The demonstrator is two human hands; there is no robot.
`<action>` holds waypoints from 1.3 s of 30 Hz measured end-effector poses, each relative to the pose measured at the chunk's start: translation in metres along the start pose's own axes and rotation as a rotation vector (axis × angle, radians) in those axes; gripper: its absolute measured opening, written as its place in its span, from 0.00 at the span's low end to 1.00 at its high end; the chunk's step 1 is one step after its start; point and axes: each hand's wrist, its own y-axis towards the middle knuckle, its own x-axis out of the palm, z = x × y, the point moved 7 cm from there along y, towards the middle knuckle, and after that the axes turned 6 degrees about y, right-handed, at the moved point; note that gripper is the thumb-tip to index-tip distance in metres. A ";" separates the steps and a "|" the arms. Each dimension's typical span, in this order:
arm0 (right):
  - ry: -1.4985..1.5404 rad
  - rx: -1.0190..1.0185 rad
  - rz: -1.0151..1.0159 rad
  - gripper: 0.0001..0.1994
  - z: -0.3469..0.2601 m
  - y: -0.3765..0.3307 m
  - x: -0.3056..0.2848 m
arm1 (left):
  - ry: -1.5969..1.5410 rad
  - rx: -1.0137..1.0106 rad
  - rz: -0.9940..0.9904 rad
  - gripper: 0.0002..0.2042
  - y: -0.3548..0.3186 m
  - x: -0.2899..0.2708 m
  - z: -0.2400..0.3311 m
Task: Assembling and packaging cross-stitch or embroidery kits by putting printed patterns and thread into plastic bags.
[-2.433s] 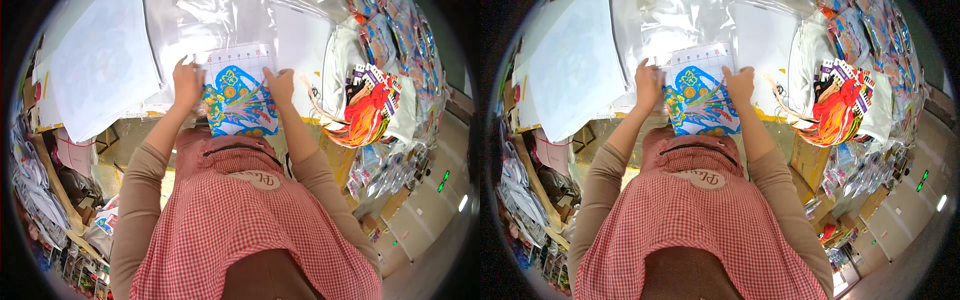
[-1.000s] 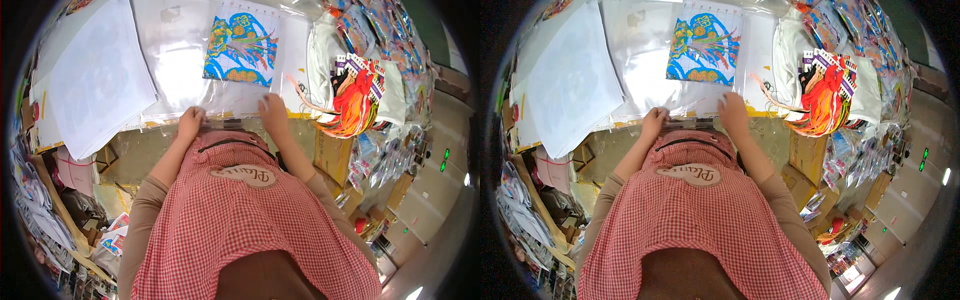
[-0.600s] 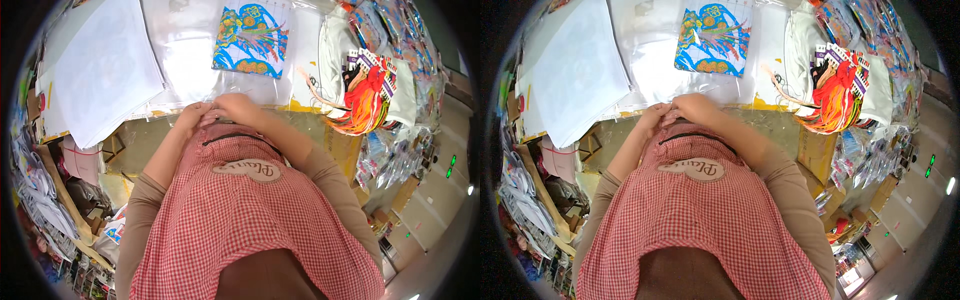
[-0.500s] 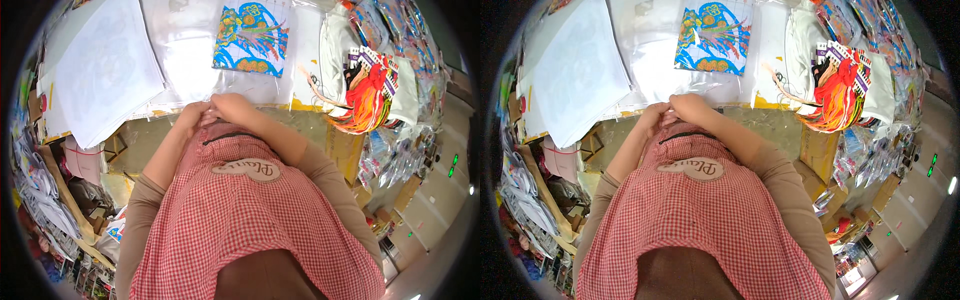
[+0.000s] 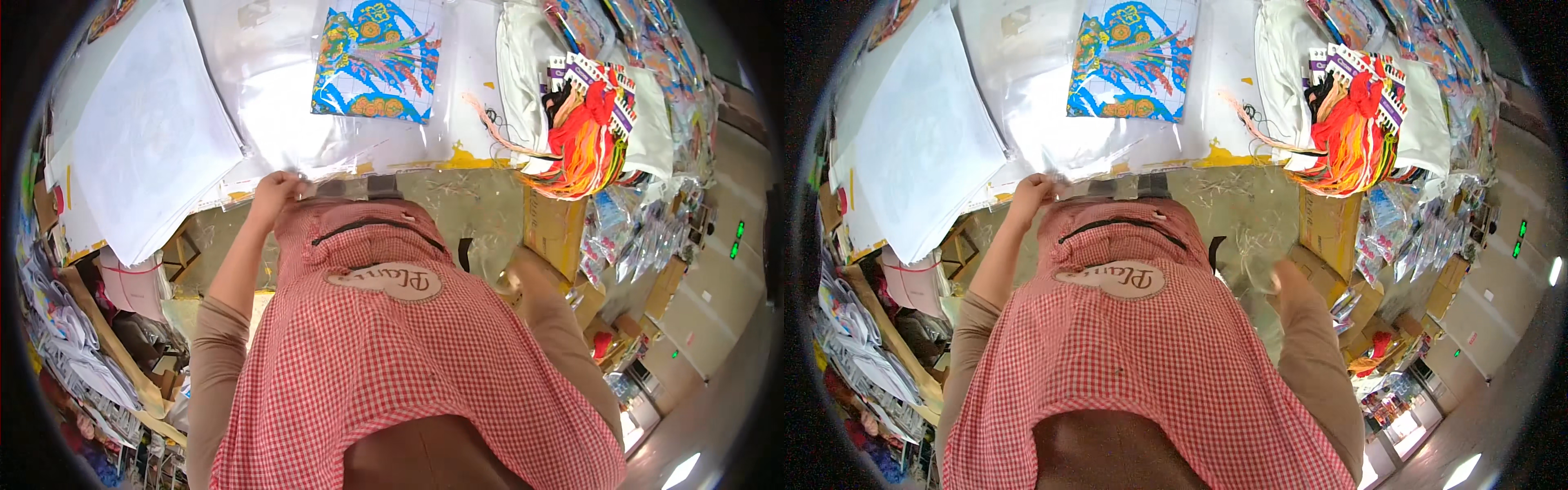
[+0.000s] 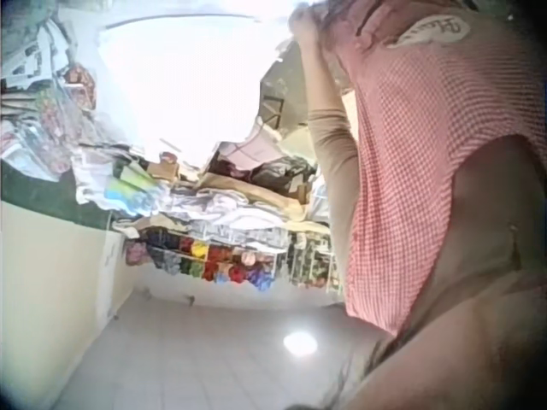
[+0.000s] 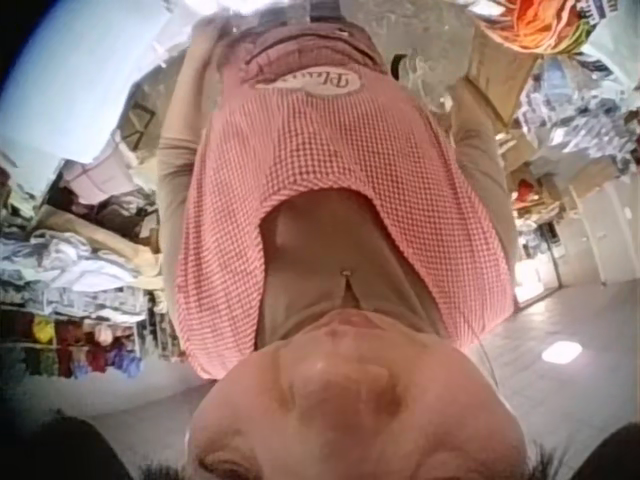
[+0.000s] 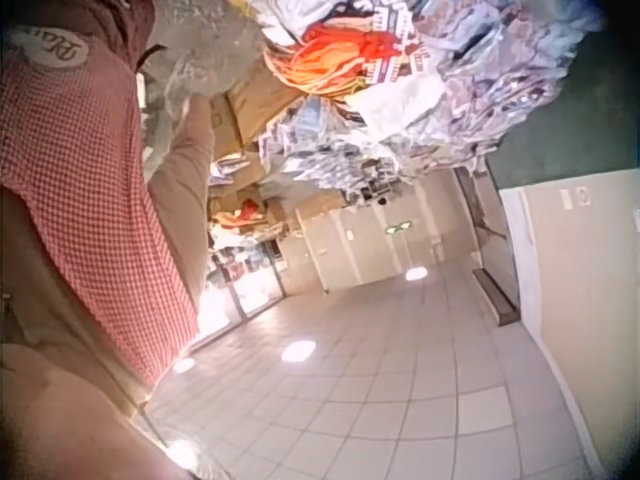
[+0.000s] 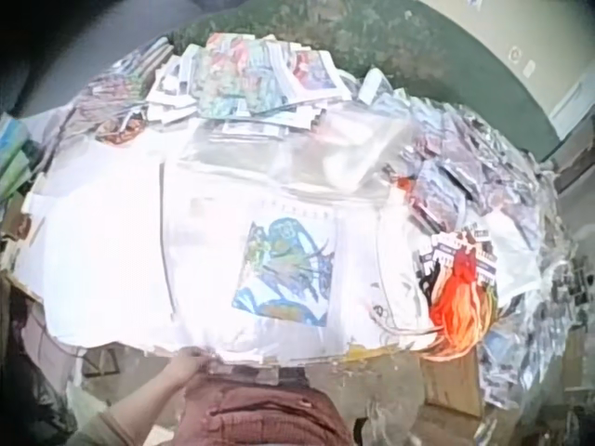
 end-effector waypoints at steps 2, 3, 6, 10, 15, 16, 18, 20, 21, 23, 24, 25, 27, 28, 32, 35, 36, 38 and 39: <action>-0.313 0.196 -0.207 0.23 -0.054 0.058 0.066 | 0.072 0.046 0.110 0.10 -0.014 -0.028 0.024; -0.679 0.475 -0.417 0.23 -0.068 0.088 0.052 | 0.320 0.145 0.201 0.12 -0.017 -0.037 0.041; -0.335 0.088 0.717 0.22 -0.257 0.115 -0.071 | 0.890 0.568 0.483 0.22 -0.032 -0.032 0.084; 0.197 -0.242 0.704 0.13 -0.459 0.142 -0.142 | 1.621 0.834 0.360 0.33 -0.028 0.017 0.101; -0.556 -0.834 0.685 0.07 -0.507 0.181 -0.124 | 1.084 0.885 0.028 0.17 -0.001 0.003 0.136; -0.392 -0.854 0.882 0.04 -0.515 0.161 -0.142 | 0.774 0.661 0.186 0.13 0.000 -0.021 0.139; 0.064 -0.604 0.898 0.05 -0.533 0.121 -0.180 | 0.499 0.595 0.116 0.17 -0.035 -0.033 0.181; 0.750 -0.559 0.946 0.09 -0.515 0.112 -0.192 | 0.381 0.682 0.167 0.17 -0.044 -0.047 0.182; 0.746 -0.561 0.947 0.09 -0.520 0.106 -0.197 | 0.150 0.532 0.095 0.18 -0.034 -0.054 0.162; 0.895 -0.281 0.750 0.12 -0.524 0.103 -0.198 | -0.260 0.310 -0.146 0.17 -0.041 -0.035 0.148; 0.858 -0.192 0.739 0.13 -0.525 0.110 -0.194 | -0.439 0.206 -0.319 0.17 -0.025 -0.031 0.118; 0.855 -0.199 0.740 0.13 -0.524 0.117 -0.193 | -0.616 0.101 -0.487 0.17 -0.013 -0.028 0.089; 0.875 -0.036 0.608 0.16 -0.498 0.144 -0.176 | -0.720 -0.115 -0.336 0.17 -0.016 -0.002 0.072; 0.951 -0.031 0.558 0.17 -0.497 0.151 -0.169 | -0.824 -0.185 -0.337 0.17 -0.027 0.010 0.077; 1.036 0.035 0.550 0.16 -0.495 0.153 -0.164 | -0.711 -0.158 -0.223 0.19 -0.043 0.005 0.091; 1.008 -0.078 0.811 0.14 -0.507 0.134 -0.181 | -0.359 0.064 -0.029 0.20 -0.043 -0.015 0.099; 1.000 -0.124 0.882 0.15 -0.504 0.135 -0.184 | -0.358 0.066 -0.025 0.20 -0.042 -0.018 0.101; 0.995 -0.174 0.950 0.15 -0.497 0.141 -0.187 | -0.275 0.147 -0.043 0.19 -0.040 -0.023 0.109; 0.632 -0.112 1.006 0.14 -0.499 0.144 -0.193 | -0.272 0.150 -0.038 0.19 -0.038 -0.025 0.108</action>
